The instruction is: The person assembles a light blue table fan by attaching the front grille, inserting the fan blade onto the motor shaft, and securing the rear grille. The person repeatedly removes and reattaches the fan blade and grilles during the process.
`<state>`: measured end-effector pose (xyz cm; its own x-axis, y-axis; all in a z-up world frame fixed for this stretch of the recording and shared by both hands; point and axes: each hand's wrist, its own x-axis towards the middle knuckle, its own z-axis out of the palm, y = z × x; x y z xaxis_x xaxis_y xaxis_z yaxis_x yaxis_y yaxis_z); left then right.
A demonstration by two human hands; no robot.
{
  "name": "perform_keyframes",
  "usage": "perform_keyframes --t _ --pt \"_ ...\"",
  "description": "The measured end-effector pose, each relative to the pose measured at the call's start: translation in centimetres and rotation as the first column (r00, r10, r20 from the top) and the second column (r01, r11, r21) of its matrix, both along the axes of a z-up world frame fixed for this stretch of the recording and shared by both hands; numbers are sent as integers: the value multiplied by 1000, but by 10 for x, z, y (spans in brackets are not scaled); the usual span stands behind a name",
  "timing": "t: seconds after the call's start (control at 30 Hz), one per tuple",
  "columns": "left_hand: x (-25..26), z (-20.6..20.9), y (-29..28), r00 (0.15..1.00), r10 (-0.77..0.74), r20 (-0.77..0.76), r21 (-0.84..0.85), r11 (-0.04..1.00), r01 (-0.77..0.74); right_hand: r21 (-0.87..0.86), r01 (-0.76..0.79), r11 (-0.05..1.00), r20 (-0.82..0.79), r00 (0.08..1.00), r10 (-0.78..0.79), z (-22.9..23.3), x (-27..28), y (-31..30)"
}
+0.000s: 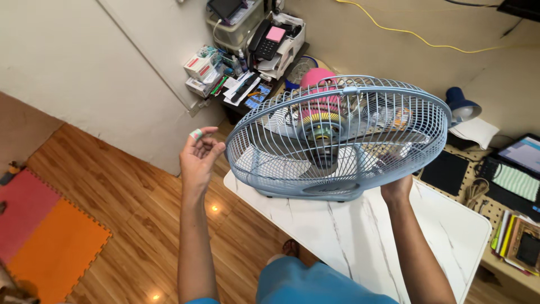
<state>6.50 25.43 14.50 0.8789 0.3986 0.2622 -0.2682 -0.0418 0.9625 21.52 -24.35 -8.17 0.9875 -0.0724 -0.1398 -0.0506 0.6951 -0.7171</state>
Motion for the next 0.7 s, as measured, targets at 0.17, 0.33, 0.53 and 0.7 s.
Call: perform_keyframes --t 0.17,0.33,0.53,0.7 --pt "1 -7 4 1000 -23 19 -42 999 24 -1 -9 1000 -9 1000 9 -8 -4 -1" --pt "-14 -53 14 999 39 -11 -212 976 -40 -252 -67 965 -95 994 45 -25 -14 -13" --pt "-33 -204 -18 986 9 -166 -584 805 -105 -355 -314 880 -352 917 185 -1 -28 -4" --pt "-25 -304 -75 904 -188 -385 -705 691 -157 -425 -427 798 -386 883 267 41 -28 11"
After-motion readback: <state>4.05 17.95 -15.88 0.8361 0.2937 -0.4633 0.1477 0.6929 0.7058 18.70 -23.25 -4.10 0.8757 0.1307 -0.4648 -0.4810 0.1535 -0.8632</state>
